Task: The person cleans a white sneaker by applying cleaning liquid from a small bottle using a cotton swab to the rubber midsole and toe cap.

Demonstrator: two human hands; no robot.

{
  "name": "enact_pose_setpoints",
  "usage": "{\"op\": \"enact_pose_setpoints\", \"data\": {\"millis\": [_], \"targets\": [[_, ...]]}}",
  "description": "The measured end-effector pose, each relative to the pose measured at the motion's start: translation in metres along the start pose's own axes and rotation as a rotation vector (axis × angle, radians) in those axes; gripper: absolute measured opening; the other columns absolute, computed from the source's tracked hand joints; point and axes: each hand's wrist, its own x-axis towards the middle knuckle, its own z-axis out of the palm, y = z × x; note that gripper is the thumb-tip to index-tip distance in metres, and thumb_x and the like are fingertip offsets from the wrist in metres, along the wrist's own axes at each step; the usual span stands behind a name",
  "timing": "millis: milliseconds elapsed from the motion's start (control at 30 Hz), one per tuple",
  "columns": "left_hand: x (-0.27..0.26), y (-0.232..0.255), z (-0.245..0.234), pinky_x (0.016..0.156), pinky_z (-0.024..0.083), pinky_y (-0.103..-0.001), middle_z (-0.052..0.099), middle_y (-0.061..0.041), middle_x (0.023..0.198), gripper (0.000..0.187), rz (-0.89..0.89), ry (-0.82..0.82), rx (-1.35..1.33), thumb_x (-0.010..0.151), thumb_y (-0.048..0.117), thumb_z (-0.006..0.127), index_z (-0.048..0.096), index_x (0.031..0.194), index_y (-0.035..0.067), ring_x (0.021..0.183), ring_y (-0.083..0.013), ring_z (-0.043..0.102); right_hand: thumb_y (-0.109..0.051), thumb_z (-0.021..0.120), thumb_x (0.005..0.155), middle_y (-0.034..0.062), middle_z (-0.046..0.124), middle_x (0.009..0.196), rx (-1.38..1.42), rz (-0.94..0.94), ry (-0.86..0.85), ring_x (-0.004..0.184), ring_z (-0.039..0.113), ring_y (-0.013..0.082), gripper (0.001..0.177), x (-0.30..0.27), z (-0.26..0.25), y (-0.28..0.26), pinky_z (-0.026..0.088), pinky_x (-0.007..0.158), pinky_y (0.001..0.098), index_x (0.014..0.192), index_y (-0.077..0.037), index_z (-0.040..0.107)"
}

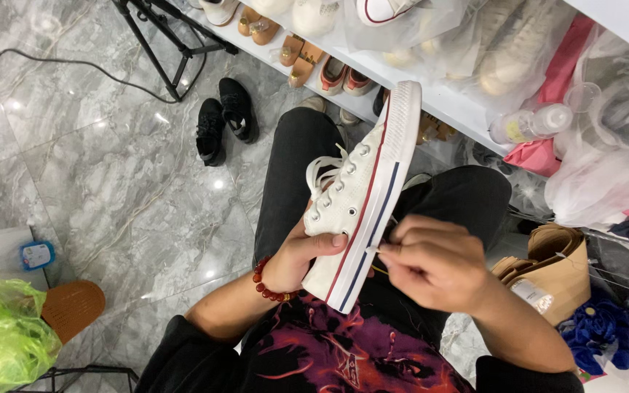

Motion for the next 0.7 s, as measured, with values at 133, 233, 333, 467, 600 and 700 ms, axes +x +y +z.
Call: {"op": "enact_pose_setpoints", "data": {"millis": [133, 233, 333, 467, 600, 700], "targets": [[0.003, -0.001, -0.001, 0.097, 0.053, -0.044, 0.053, -0.019, 0.142, 0.092, 0.041, 0.053, 0.076, 0.088, 0.011, 0.069, 0.018, 0.165, 0.006, 0.121, -0.0283, 0.059, 0.015, 0.073, 0.082, 0.0032, 0.059, 0.062, -0.034, 0.034, 0.078, 0.053, 0.057, 0.0124, 0.020, -0.003, 0.001, 0.009, 0.040, 0.045, 0.0282, 0.077, -0.001, 0.062], [0.006, 0.002, -0.001, 0.120, 0.038, -0.039, 0.048, -0.014, 0.154, 0.092, 0.102, 0.068, 0.156, 0.087, 0.010, 0.071, 0.021, 0.165, 0.003, 0.141, -0.0247, 0.049, 0.012, 0.072, 0.084, 0.0078, 0.058, 0.066, 0.095, -0.008, -0.041, 0.059, 0.059, 0.0188, 0.011, -0.004, 0.002, -0.013, 0.050, 0.055, 0.0343, 0.089, 0.007, 0.064], [0.004, 0.001, -0.001, 0.120, 0.034, -0.040, 0.048, -0.015, 0.151, 0.094, 0.068, 0.103, 0.147, 0.085, 0.012, 0.073, 0.022, 0.164, 0.003, 0.140, -0.0271, 0.046, 0.012, 0.074, 0.079, 0.0048, 0.058, 0.059, 0.031, 0.065, 0.024, 0.052, 0.057, 0.0158, 0.011, 0.001, -0.001, -0.002, 0.041, 0.046, 0.0299, 0.084, 0.004, 0.067], [0.007, 0.002, -0.001, 0.123, 0.030, -0.038, 0.045, -0.013, 0.155, 0.095, 0.119, 0.123, 0.238, 0.085, 0.011, 0.073, 0.021, 0.164, 0.003, 0.145, -0.0247, 0.043, 0.011, 0.075, 0.082, 0.0041, 0.055, 0.060, 0.054, 0.038, -0.009, 0.054, 0.054, 0.0159, 0.014, -0.001, 0.003, -0.014, 0.047, 0.052, 0.0334, 0.085, 0.003, 0.065], [0.009, 0.000, 0.000, 0.124, 0.030, -0.038, 0.043, -0.012, 0.156, 0.096, 0.151, 0.135, 0.218, 0.085, 0.009, 0.074, 0.019, 0.163, 0.005, 0.146, -0.0237, 0.041, 0.011, 0.075, 0.080, 0.0068, 0.056, 0.062, 0.000, 0.089, 0.002, 0.055, 0.057, 0.0178, 0.014, -0.003, -0.002, -0.009, 0.044, 0.049, 0.0323, 0.088, 0.006, 0.065], [0.011, 0.001, 0.000, 0.126, 0.027, -0.037, 0.042, -0.012, 0.160, 0.094, 0.210, 0.108, 0.305, 0.087, 0.007, 0.073, 0.020, 0.165, 0.003, 0.150, -0.0229, 0.039, 0.013, 0.076, 0.079, 0.0020, 0.054, 0.058, 0.013, 0.067, 0.023, 0.051, 0.054, 0.0148, 0.017, -0.011, 0.005, -0.007, 0.043, 0.048, 0.0310, 0.084, 0.000, 0.065]]}}
